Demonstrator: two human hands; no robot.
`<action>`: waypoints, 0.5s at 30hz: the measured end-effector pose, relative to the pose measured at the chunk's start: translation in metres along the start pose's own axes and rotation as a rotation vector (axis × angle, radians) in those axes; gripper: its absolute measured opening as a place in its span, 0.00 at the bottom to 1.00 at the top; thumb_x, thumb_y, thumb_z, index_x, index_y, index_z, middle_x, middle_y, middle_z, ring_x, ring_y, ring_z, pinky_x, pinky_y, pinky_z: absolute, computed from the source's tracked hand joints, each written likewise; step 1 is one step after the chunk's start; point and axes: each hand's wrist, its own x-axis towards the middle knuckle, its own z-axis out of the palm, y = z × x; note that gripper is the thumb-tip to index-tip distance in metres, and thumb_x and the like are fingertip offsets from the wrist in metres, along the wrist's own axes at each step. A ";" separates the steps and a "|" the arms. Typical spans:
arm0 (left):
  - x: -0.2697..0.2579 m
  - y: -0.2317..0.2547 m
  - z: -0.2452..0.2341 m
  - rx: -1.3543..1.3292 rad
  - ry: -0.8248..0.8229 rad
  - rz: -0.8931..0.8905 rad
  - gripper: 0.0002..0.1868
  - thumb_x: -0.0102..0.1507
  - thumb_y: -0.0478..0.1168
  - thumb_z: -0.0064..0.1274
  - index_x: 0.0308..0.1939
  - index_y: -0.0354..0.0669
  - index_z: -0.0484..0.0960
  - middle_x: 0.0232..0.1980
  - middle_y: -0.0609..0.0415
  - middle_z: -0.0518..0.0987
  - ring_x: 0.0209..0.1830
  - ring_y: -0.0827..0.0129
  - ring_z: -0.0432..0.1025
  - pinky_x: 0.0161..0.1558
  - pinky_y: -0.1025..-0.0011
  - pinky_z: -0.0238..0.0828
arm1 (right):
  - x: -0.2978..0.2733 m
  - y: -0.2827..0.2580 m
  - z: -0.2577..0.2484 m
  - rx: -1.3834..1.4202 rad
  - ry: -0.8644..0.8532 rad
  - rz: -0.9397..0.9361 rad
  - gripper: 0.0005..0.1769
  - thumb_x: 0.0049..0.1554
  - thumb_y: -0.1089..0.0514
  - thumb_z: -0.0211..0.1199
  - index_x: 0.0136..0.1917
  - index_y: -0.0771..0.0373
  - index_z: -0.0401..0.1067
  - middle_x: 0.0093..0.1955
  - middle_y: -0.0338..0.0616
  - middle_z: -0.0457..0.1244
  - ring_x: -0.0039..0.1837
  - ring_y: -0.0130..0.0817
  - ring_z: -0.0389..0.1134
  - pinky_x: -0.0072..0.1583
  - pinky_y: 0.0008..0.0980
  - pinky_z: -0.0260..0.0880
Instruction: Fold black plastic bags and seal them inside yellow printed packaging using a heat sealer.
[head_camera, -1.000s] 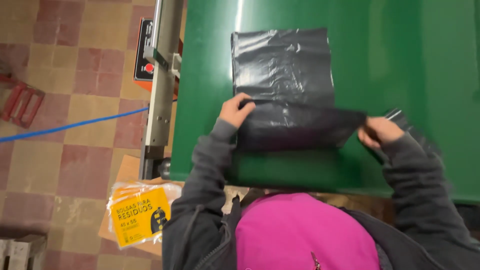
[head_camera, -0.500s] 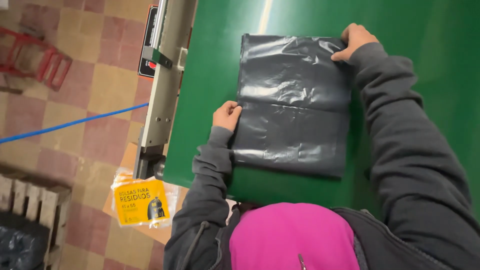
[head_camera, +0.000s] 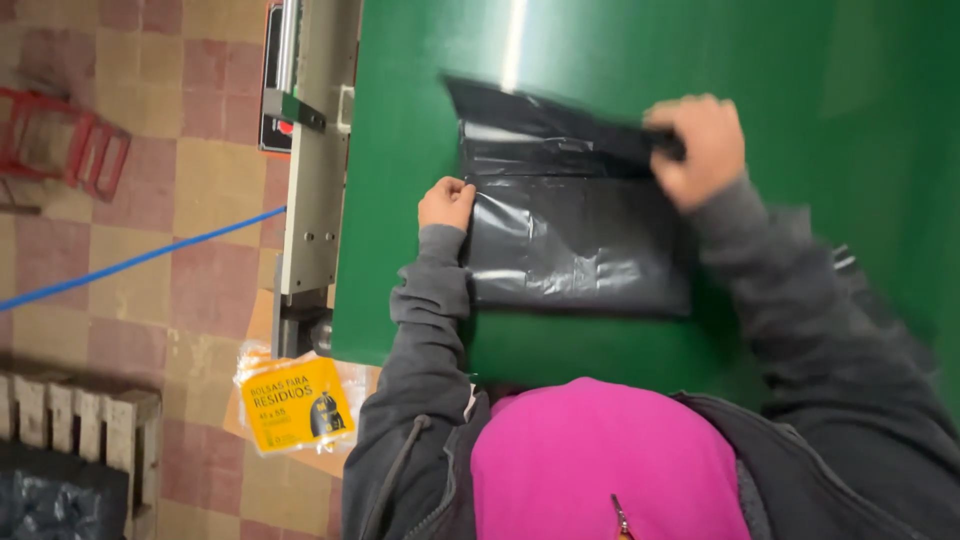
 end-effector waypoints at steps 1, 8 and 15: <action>0.008 -0.017 0.006 0.002 -0.013 0.014 0.14 0.60 0.48 0.60 0.39 0.42 0.85 0.33 0.51 0.86 0.34 0.62 0.81 0.42 0.65 0.76 | -0.023 -0.017 -0.005 -0.010 0.010 0.012 0.21 0.48 0.66 0.67 0.56 0.59 0.73 0.57 0.44 0.68 0.59 0.48 0.66 0.61 0.45 0.62; 0.062 -0.097 0.041 0.033 -0.051 0.103 0.12 0.61 0.44 0.57 0.45 0.44 0.85 0.41 0.48 0.86 0.40 0.57 0.80 0.44 0.64 0.75 | -0.157 -0.080 0.009 -0.193 0.025 0.028 0.19 0.39 0.67 0.66 0.46 0.57 0.74 0.50 0.40 0.67 0.62 0.47 0.67 0.63 0.48 0.63; -0.046 0.000 -0.062 -0.345 -0.054 0.290 0.16 0.67 0.46 0.53 0.52 0.38 0.79 0.47 0.47 0.84 0.46 0.56 0.80 0.50 0.63 0.77 | -0.200 -0.098 0.013 -0.347 0.052 0.094 0.15 0.43 0.67 0.67 0.46 0.58 0.75 0.57 0.40 0.67 0.68 0.47 0.65 0.67 0.50 0.64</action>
